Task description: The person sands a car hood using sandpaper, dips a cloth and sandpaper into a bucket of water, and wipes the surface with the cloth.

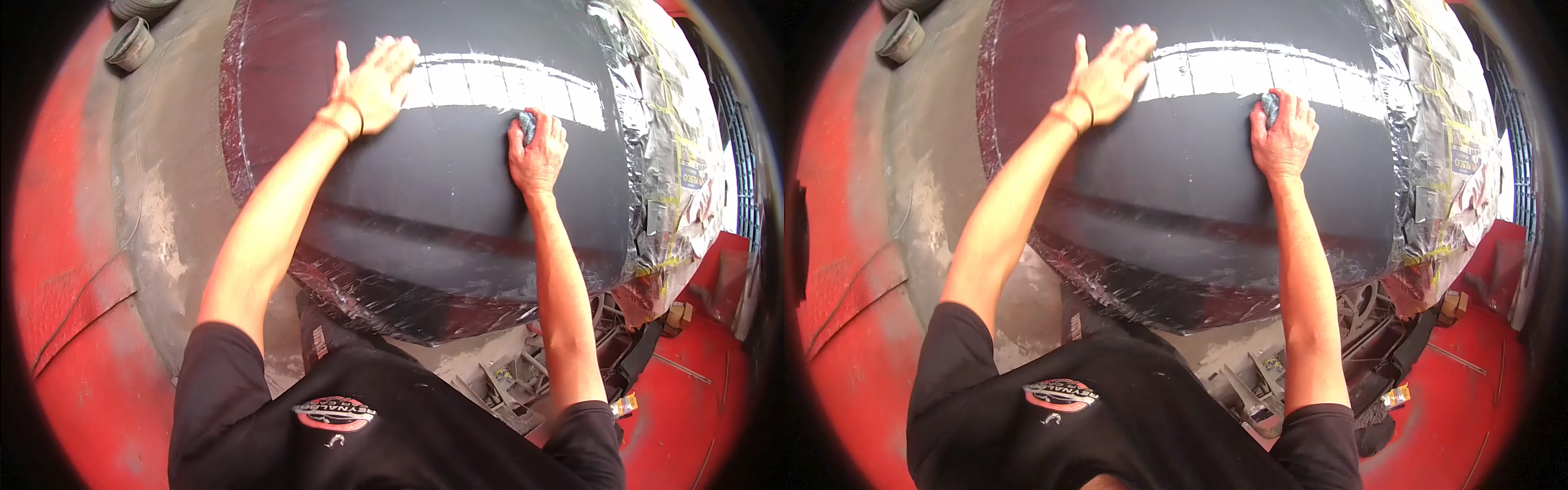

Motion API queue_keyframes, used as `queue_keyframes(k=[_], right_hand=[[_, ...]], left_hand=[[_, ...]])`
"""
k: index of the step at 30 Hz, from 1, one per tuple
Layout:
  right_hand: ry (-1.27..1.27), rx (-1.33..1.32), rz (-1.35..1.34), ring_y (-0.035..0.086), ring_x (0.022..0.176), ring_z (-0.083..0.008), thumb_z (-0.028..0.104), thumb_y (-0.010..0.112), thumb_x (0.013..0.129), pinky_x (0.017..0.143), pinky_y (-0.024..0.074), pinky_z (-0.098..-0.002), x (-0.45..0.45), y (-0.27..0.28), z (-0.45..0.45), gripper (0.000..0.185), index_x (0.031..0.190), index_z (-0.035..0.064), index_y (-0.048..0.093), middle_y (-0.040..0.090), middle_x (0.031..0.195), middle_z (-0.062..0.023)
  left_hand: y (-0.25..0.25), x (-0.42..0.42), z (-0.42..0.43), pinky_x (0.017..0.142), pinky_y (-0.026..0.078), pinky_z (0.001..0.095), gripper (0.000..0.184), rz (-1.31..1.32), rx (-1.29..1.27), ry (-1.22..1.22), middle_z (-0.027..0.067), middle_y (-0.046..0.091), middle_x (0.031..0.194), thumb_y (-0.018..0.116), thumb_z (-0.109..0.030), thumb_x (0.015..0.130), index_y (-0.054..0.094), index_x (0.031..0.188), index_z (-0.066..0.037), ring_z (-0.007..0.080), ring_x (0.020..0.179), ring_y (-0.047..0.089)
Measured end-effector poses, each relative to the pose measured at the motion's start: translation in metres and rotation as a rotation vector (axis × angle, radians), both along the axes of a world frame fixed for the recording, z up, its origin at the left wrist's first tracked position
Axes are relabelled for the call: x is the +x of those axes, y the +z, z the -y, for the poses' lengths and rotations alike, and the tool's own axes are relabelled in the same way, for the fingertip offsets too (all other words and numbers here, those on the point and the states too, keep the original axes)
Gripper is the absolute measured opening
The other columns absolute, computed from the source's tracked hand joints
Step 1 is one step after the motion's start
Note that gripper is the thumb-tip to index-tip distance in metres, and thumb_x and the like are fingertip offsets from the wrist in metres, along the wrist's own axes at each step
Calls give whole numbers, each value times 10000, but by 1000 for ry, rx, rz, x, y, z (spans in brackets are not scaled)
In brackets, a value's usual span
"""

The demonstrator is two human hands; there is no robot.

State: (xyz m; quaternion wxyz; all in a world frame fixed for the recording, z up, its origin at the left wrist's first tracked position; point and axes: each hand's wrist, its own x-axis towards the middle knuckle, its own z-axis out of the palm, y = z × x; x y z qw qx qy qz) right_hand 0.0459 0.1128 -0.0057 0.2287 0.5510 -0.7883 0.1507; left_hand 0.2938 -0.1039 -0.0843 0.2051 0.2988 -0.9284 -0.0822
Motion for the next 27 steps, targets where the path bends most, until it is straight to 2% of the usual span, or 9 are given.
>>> queue_keyframes(k=[3,5,7,9,13,15,20,23,27], right_hand=[[7,-22,51,628,1194,-346,273,743,997,1034,472,-501,-1,-1,1,361,1325,141,673,674,1238,-106],[11,-63,122,627,1198,-348,261,742,1006,1040,470,-500,-5,-2,0,355,1327,130,671,672,1243,-110],[5,-90,124,641,1207,-361,214,753,1007,1058,474,-499,-4,1,0,335,1316,111,675,693,1240,-125],[37,-122,130,651,1210,-366,190,759,1004,1068,476,-496,-6,2,1,325,1306,102,677,707,1236,-133],[21,-92,89,659,1230,-366,152,760,997,1091,477,-493,3,8,3,319,1294,72,675,720,1250,-137],[46,-79,89,654,1238,-366,146,756,997,1098,473,-491,1,9,4,321,1296,63,674,717,1254,-142],[-2,-46,104,637,1264,-359,141,752,1004,1116,456,-486,1,6,3,342,1324,57,667,702,1288,-148],[-33,-7,81,631,1266,-367,142,744,1008,1116,451,-493,4,8,7,335,1321,51,667,698,1285,-156],[-37,19,85,612,1272,-375,140,742,1006,1129,441,-502,3,7,4,337,1320,40,668,689,1294,-163]], left_hand=[[7,-31,-27,1248,141,868,620,-34,-48,126,65,333,1816,442,-353,1137,407,1705,-107,311,1691,252],[48,-10,-116,1280,123,831,584,-11,-4,-260,93,452,1754,493,-344,1091,559,1611,-87,303,1672,316],[12,-7,-208,1337,6,746,619,-166,138,-598,35,404,1796,512,-381,1076,524,1655,-160,264,1700,271],[23,-1,-200,1321,-5,769,656,-40,164,-715,23,346,1823,532,-398,1085,461,1698,-176,233,1711,236],[55,-44,5,1289,33,820,653,205,-37,-6,-31,241,1859,432,-434,1141,362,1746,-198,202,1722,169],[19,-59,128,1282,72,833,631,-32,220,42,-3,230,1860,349,-438,1170,342,1745,-178,241,1720,172],[17,-4,59,1304,69,800,647,16,40,53,80,239,1852,415,-354,1161,321,1743,-90,311,1716,178],[15,85,-27,1310,-23,772,669,-33,375,-106,63,222,1863,446,-336,1143,303,1768,-145,307,1727,153],[-13,95,76,1297,10,805,666,-38,188,98,56,193,1870,406,-375,1158,268,1779,-178,298,1730,140]])
